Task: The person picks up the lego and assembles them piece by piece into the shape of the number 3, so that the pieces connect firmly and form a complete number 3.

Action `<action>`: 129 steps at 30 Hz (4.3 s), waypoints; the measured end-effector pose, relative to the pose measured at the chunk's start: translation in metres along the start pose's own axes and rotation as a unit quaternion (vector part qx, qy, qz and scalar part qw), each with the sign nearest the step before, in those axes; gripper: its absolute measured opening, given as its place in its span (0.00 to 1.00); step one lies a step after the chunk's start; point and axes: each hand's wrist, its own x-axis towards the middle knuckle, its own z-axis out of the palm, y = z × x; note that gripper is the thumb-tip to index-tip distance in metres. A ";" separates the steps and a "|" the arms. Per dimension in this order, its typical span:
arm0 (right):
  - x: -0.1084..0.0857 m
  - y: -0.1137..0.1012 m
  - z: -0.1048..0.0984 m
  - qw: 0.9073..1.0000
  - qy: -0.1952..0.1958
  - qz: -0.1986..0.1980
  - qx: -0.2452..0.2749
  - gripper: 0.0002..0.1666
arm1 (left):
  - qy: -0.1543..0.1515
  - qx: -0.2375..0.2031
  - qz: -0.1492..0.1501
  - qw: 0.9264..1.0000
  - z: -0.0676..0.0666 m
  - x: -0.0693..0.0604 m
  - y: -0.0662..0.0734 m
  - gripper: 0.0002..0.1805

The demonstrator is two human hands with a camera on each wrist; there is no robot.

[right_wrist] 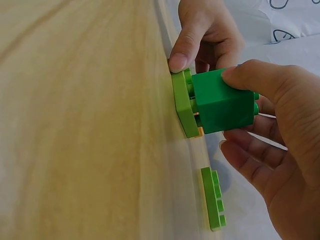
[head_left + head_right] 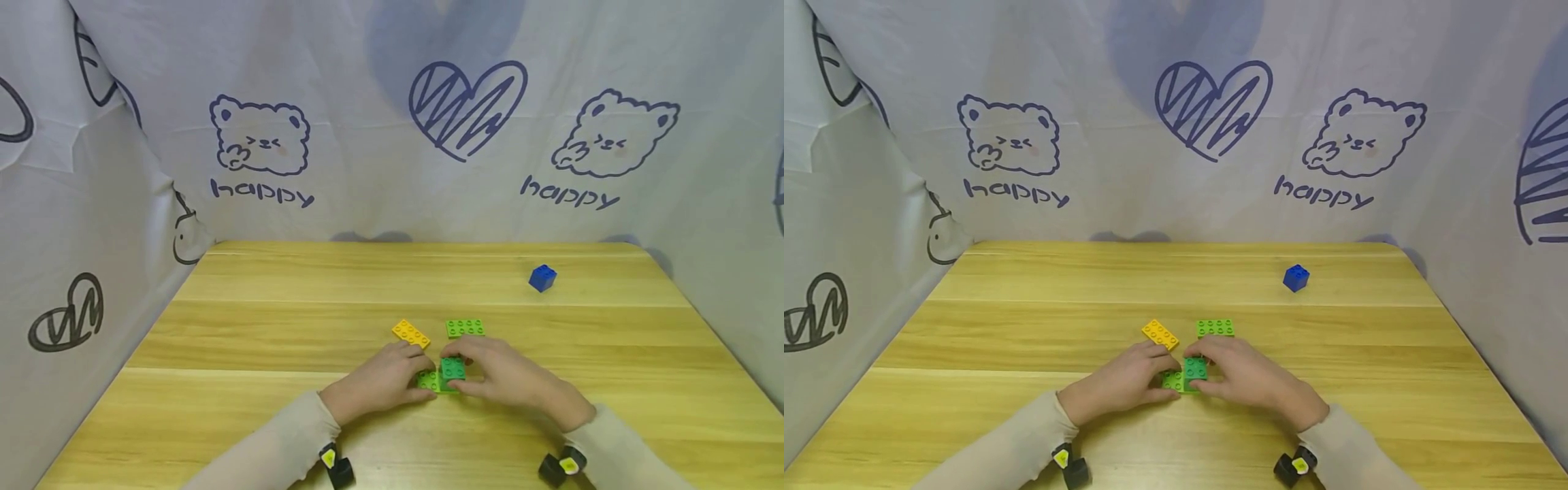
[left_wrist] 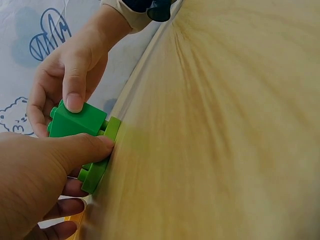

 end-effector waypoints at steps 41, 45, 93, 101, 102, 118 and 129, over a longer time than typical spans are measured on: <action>0.003 0.001 0.010 0.999 0.001 0.021 0.028 0.18 | 0.004 -0.016 -0.021 1.000 -0.001 0.002 0.000 0.21; 0.003 0.002 0.011 0.999 0.004 0.035 0.037 0.18 | 0.002 -0.027 -0.023 0.999 0.000 0.003 0.000 0.21; -0.018 0.007 0.001 0.997 0.016 0.024 -0.074 0.31 | 0.034 -0.032 -0.023 0.999 -0.021 0.019 -0.044 0.18; -0.017 0.005 0.001 0.997 0.013 0.027 -0.068 0.31 | -0.015 -0.038 -0.045 0.998 -0.017 0.023 -0.050 0.27; -0.017 0.005 0.001 0.997 0.014 0.027 -0.067 0.31 | -0.020 -0.035 -0.048 0.998 -0.016 0.023 -0.051 0.27; -0.017 0.011 0.006 0.999 0.016 0.041 -0.031 0.32 | 0.007 -0.018 -0.048 0.999 -0.012 0.023 -0.053 0.22; -0.017 0.015 0.011 0.999 0.016 0.040 -0.019 0.33 | 0.029 -0.033 -0.045 0.998 -0.031 0.022 -0.038 0.23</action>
